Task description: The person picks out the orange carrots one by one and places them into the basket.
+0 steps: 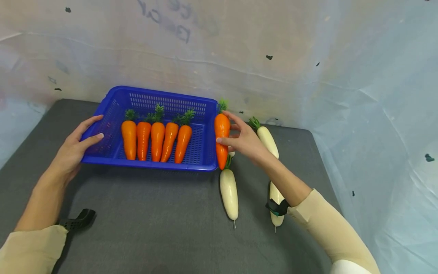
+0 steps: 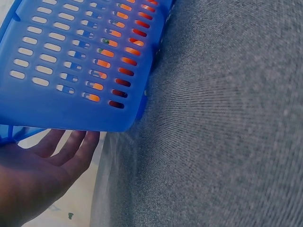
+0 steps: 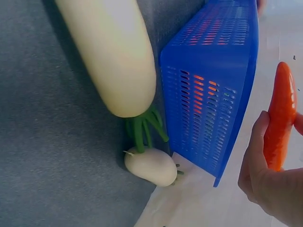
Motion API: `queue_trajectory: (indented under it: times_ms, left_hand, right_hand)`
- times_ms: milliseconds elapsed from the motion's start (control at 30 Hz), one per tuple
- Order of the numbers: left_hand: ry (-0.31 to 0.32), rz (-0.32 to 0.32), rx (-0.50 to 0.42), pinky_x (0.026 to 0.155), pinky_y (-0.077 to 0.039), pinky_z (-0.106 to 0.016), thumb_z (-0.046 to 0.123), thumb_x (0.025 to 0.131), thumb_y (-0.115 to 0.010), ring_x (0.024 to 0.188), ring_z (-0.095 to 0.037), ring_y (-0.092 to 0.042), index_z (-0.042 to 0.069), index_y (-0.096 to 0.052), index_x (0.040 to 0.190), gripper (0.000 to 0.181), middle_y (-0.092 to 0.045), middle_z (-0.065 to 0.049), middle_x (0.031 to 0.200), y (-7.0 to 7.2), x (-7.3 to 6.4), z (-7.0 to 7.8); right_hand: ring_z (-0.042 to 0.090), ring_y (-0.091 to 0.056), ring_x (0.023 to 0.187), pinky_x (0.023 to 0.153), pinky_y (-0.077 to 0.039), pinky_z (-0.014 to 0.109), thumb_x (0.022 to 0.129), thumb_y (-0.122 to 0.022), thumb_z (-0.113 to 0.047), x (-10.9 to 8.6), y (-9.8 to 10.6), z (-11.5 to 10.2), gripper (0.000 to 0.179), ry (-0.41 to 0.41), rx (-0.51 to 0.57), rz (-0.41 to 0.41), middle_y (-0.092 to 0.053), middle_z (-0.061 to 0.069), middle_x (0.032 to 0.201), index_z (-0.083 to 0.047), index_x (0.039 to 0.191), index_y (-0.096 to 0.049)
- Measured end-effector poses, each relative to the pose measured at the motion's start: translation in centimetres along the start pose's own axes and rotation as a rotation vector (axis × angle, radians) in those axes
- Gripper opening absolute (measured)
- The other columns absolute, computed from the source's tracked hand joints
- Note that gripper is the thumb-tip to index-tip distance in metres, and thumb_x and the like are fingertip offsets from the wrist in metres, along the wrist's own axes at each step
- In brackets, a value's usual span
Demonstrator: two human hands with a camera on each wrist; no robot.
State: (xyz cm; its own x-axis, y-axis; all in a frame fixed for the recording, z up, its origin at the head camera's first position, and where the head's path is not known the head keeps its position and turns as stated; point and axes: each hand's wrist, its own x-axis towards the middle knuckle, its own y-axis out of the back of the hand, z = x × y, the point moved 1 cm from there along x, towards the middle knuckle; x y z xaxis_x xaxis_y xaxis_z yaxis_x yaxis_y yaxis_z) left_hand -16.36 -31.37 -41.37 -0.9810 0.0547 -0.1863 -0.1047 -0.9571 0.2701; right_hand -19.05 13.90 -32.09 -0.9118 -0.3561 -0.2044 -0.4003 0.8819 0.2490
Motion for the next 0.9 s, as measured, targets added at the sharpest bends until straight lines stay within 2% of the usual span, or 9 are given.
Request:
queue_trajectory:
  times_ms: [200, 467, 667, 900]
  left_hand:
    - [0.003, 0.003, 0.010, 0.072, -0.050, -0.018, 0.038, 0.105, -0.045, 0.116, -0.025, -0.040, 0.048, -0.017, 0.155, 0.058, -0.006, -0.015, 0.164, 0.0, 0.0, 0.0]
    - [0.000, 0.002, 0.007, 0.072, -0.050, -0.019, 0.039, 0.105, -0.045, 0.114, -0.023, -0.041, 0.048, -0.017, 0.155, 0.058, -0.007, -0.016, 0.163, -0.1, 0.0, 0.0]
    - [0.006, 0.007, -0.005, 0.072, -0.050, -0.019, 0.039, 0.105, -0.046, 0.115, -0.024, -0.040, 0.048, -0.018, 0.155, 0.058, -0.007, -0.016, 0.163, -0.2, 0.0, -0.1]
    - [-0.009, 0.006, -0.018, 0.072, -0.051, -0.019, 0.037, 0.105, -0.046, 0.112, -0.020, -0.042, 0.047, -0.019, 0.156, 0.058, -0.010, -0.016, 0.162, -0.1, -0.2, -0.1]
  right_hand:
    - [0.028, -0.065, 0.108, 0.081, -0.054, 0.053, 0.085, -0.079, -0.012, 0.9, -0.7, -0.7, 0.092, 0.000, -0.012, -0.040, -0.042, 0.013, 0.141, -0.035, 0.156, -0.026]
    - [0.027, -0.066, 0.106, 0.082, -0.055, 0.042, 0.088, -0.076, -0.010, 2.7, -2.0, -1.3, 0.093, -0.010, -0.061, -0.052, -0.041, 0.014, 0.147, -0.036, 0.158, -0.020]
    - [0.027, -0.067, 0.101, 0.081, -0.056, 0.041, 0.091, -0.072, -0.006, 3.8, -3.2, -1.3, 0.091, -0.006, -0.108, -0.036, -0.046, 0.018, 0.142, -0.034, 0.159, -0.018]
    - [0.027, -0.065, 0.102, 0.084, -0.055, 0.044, 0.092, -0.070, -0.005, 4.9, -4.5, -1.3, 0.088, -0.023, -0.066, -0.019, -0.049, 0.018, 0.138, -0.031, 0.159, -0.020]
